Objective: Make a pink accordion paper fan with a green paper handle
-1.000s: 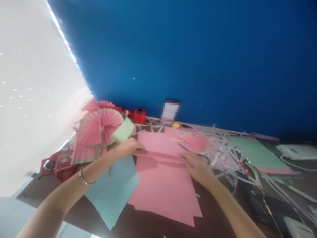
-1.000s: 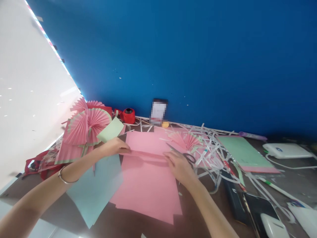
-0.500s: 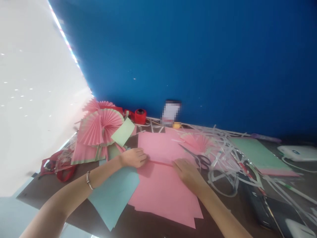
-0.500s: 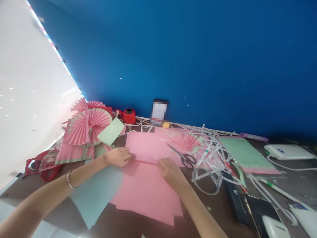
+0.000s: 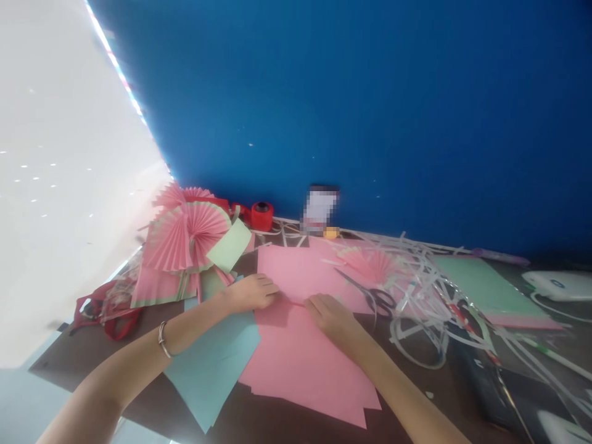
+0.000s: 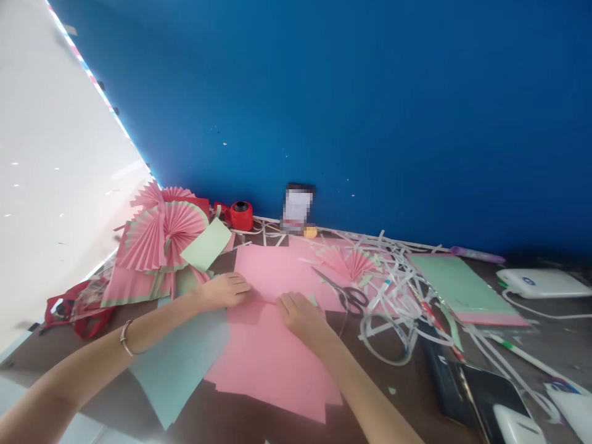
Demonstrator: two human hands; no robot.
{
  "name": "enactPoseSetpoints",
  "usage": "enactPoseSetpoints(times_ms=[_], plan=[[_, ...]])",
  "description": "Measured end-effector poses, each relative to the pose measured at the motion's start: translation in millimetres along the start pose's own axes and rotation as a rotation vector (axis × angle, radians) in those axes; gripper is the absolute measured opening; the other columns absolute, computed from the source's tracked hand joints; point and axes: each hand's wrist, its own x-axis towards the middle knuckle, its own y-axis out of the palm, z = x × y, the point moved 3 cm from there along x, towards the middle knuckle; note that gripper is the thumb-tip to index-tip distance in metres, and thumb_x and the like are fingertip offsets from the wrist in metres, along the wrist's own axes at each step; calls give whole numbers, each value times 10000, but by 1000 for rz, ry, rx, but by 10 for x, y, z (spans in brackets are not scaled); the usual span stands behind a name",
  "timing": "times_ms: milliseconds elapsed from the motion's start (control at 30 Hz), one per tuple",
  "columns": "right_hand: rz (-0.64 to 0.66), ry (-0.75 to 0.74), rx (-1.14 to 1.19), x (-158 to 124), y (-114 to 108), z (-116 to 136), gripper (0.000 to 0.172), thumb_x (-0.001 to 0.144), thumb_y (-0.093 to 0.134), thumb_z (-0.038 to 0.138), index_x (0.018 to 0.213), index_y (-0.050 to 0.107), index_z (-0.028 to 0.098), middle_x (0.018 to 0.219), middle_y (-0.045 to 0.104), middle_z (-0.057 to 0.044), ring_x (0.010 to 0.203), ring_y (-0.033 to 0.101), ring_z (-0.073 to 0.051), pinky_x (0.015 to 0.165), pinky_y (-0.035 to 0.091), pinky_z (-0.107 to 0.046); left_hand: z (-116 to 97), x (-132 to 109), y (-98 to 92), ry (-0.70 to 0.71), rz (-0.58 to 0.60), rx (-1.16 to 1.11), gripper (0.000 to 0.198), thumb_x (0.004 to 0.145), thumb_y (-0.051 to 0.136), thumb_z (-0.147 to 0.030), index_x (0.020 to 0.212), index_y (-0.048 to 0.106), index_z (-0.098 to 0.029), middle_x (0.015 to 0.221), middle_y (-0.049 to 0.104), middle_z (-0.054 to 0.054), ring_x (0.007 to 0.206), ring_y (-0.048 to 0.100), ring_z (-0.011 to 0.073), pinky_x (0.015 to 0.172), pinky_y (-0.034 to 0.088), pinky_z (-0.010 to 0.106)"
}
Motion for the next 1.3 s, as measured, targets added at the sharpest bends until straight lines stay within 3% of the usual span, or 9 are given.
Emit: enactPoseSetpoints(times_ms=[133,367,467,600,733,867,967,1133,1300], plan=[[80,2,15,-6,-65,-47,214,831,389,13,763,533,157,712,513,-46,642,456,-172,617,370,-305,30,-21,-70,-66,62,-4,184,845,418,-52,777,562,-144,741,551,43,673,518,150,564,403,279],[147,44,57,-54,-229,-132,279,783,346,-59,776,521,158,727,512,-51,667,467,-184,651,379,-315,133,-136,-176,-226,211,-209,206,852,425,-75,903,606,-159,847,603,51,773,559,155,633,423,258],[189,101,192,-59,-168,-194,261,813,360,-25,752,527,166,743,538,-51,687,490,-177,668,400,-307,215,-154,-204,-367,185,-423,176,875,463,-201,882,637,-181,850,630,31,773,574,138,669,417,235],[208,198,439,-19,-91,-320,206,894,392,143,779,559,179,760,586,-41,736,535,-173,692,422,-302,318,-158,-196,-559,171,-682,222,849,515,-321,793,668,-170,782,656,22,714,573,126,649,393,212],[310,374,605,14,-55,-459,199,885,444,253,740,569,199,758,614,-19,707,558,-155,634,410,-275,362,-165,-166,-754,242,-790,310,811,531,-410,707,667,-152,682,644,19,620,539,121,557,345,213],[398,450,631,28,-25,-539,218,850,491,322,680,552,200,714,610,-6,654,549,-150,584,373,-263,363,-162,-184,-881,277,-802,352,760,561,-467,677,665,-142,673,635,29,596,534,126,538,330,222],[380,479,551,19,-10,-577,275,844,488,378,637,523,200,672,592,-4,624,530,-149,559,348,-259,368,-141,-228,-952,309,-786,341,731,584,-474,702,673,-146,717,647,44,622,551,147,533,335,228],[221,474,332,-109,32,-618,383,859,442,457,571,448,204,638,543,-12,618,500,-156,566,343,-271,387,-70,-340,-1005,339,-704,345,687,620,-493,710,673,-154,799,646,75,691,572,186,544,345,244],[158,476,299,-260,122,-650,438,894,370,454,555,476,198,652,535,-28,624,509,-161,586,368,-287,403,-64,-337,-1029,394,-663,276,674,632,-453,681,663,-179,778,655,57,663,573,176,516,307,235]])
